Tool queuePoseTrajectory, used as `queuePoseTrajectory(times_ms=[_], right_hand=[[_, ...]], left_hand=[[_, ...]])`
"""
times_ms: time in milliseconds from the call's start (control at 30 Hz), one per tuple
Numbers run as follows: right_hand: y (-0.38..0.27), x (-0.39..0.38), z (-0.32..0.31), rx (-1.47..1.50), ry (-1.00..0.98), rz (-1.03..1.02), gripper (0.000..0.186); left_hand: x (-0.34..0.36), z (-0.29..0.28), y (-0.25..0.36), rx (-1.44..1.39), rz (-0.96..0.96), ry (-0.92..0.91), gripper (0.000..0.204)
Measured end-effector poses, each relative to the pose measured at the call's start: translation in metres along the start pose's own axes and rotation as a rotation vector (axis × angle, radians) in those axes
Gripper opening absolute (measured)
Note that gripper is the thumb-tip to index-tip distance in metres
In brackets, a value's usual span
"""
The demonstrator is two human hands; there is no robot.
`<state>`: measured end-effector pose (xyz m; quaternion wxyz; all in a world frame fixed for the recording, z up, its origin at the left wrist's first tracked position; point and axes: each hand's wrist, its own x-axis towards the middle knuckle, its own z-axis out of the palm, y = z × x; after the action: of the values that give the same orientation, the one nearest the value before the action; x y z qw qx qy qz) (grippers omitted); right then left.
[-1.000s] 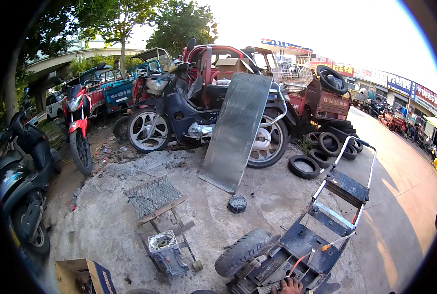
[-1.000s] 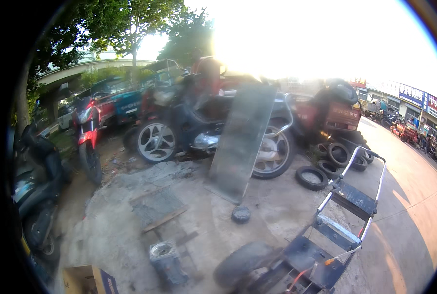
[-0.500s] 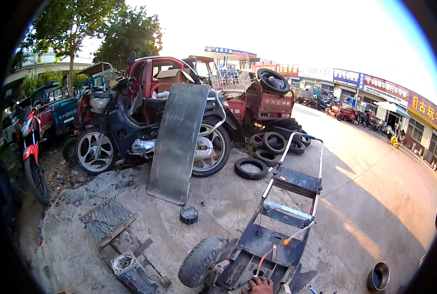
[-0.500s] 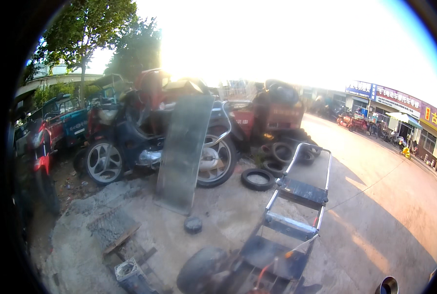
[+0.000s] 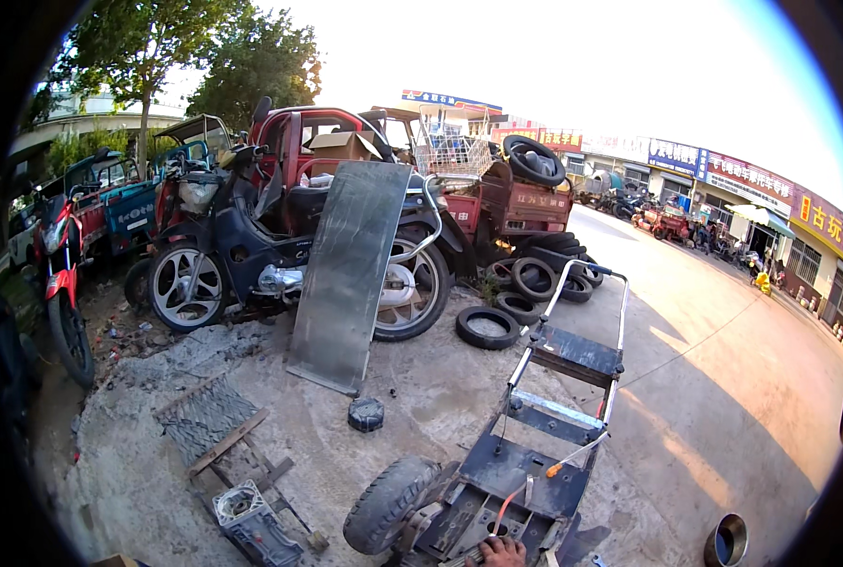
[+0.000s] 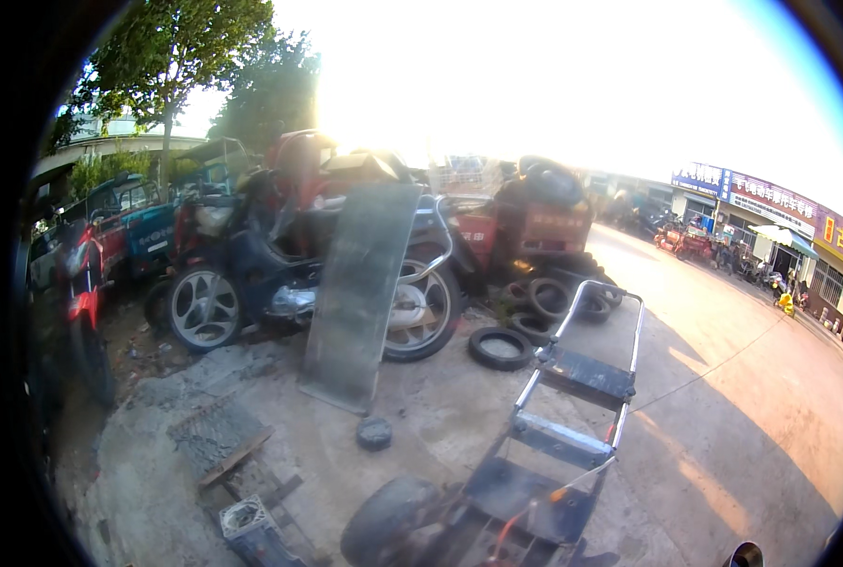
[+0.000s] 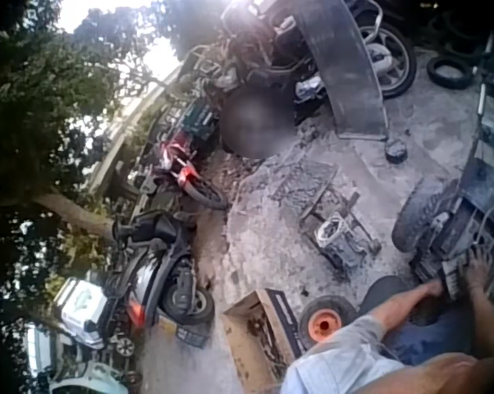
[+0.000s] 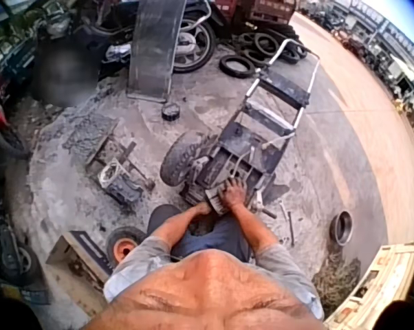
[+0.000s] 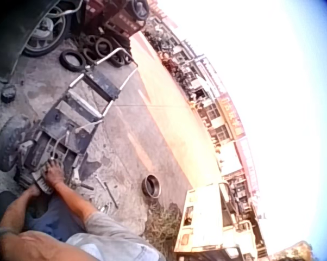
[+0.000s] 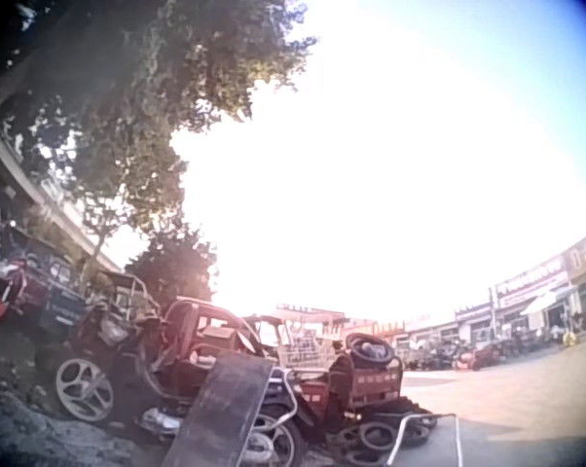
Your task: The person sits on the ground and works on a small motor assembly, using a power drill to remove and install bolts. They handle the motor casing and internal components, occasionally wiping surfaces with a cloth while another person assists nearby.
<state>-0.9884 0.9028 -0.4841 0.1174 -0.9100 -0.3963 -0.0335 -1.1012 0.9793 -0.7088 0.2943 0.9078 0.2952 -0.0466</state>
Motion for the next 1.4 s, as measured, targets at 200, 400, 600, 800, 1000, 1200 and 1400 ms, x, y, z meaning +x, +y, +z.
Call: queuePoseTrajectory(times_ms=[200,400,600,800,1000,1200,1400], right_hand=[[-0.006,0.001,0.0,0.024,-0.018,0.014,0.051],[-0.001,0.0,0.001,0.013,0.0,-0.002,0.051],[-0.005,0.001,-0.003,-0.002,0.029,-0.013,0.051],[-0.003,0.002,0.002,0.003,0.046,-0.027,0.049],[-0.003,-0.002,0.005,0.021,0.045,-0.03,0.049],[0.002,0.008,0.004,-0.009,0.084,-0.046,0.051],[0.013,0.002,0.004,-0.103,0.073,-0.014,0.053]], left_hand=[[-0.004,0.003,-0.004,0.009,-0.073,0.031,0.025],[-0.006,-0.007,0.006,-0.076,-0.098,0.036,0.029],[-0.009,-0.007,0.008,-0.142,-0.131,0.072,0.033],[-0.012,-0.015,0.01,-0.163,-0.156,0.054,0.035],[-0.018,-0.031,0.015,-0.17,-0.176,0.018,0.036],[-0.022,-0.02,0.005,-0.123,-0.079,-0.066,0.037],[-0.008,-0.034,0.021,-0.006,-0.083,-0.276,0.041]])
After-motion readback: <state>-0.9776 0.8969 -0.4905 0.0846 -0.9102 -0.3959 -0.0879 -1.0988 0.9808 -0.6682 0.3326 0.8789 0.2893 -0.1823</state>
